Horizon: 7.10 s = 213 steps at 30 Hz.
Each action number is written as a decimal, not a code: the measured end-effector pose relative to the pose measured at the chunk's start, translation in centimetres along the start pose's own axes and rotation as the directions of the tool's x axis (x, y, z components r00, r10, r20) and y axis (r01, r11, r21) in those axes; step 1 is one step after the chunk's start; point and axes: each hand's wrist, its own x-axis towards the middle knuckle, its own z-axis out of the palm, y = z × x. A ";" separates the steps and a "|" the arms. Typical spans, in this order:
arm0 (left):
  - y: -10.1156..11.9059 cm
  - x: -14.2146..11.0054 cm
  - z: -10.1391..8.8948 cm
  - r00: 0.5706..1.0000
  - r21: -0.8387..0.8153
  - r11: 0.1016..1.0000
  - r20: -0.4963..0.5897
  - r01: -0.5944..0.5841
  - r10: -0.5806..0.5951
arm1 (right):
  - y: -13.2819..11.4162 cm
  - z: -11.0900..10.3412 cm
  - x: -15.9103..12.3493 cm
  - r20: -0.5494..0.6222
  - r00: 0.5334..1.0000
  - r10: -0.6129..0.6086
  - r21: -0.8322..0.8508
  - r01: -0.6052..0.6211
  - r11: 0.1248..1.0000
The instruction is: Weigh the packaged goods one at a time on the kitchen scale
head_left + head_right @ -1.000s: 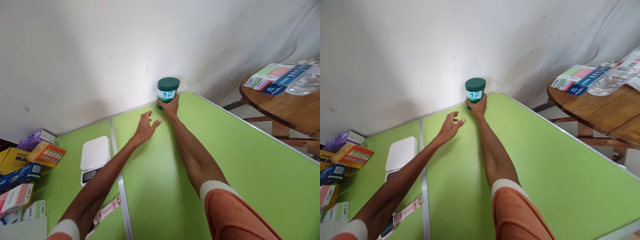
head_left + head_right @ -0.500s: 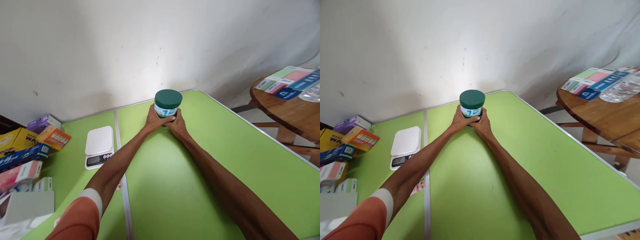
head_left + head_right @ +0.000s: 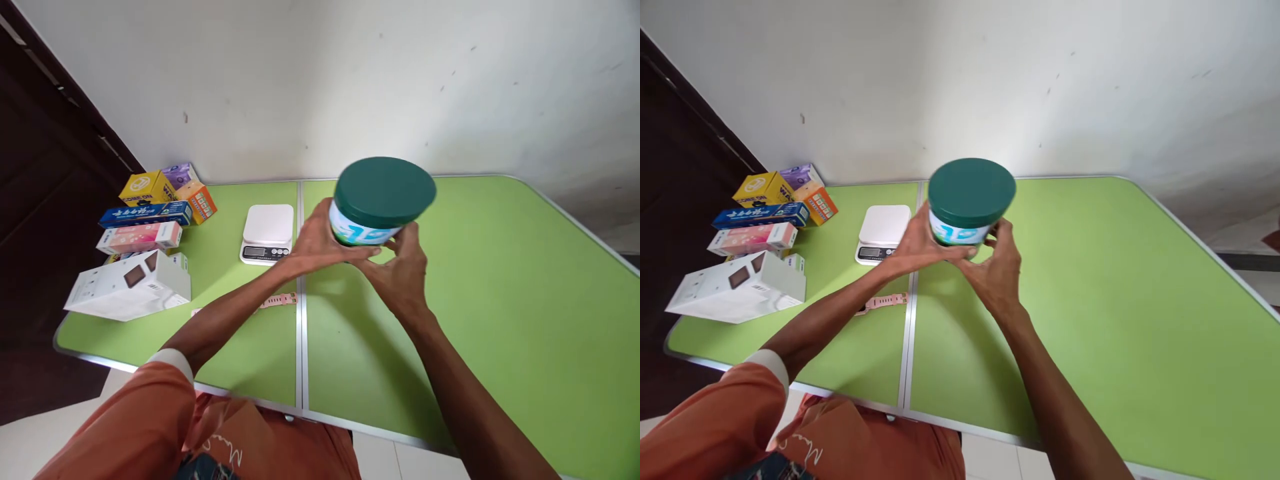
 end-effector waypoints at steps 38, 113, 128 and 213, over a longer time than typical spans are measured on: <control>-11.7 -5.4 -14.9 0.892 0.153 0.979 -0.448 0.133 -0.051 | 1.2 19.4 -1.2 0.098 0.991 -0.087 0.019 0.086 0.996; -11.4 -5.5 -15.2 0.942 0.190 0.979 -0.336 0.072 -0.004 | 2.6 20.3 -1.3 0.122 0.991 -0.057 -0.016 0.059 0.998; -11.5 -5.5 -15.4 0.941 0.202 0.976 -0.338 0.081 -0.008 | 2.0 20.0 -1.3 0.155 0.987 -0.051 -0.027 0.056 0.998; -11.2 -3.9 -15.2 0.938 0.119 0.991 -0.347 0.055 -0.010 | 1.2 19.7 -1.3 0.195 0.968 -0.158 -0.062 0.173 0.983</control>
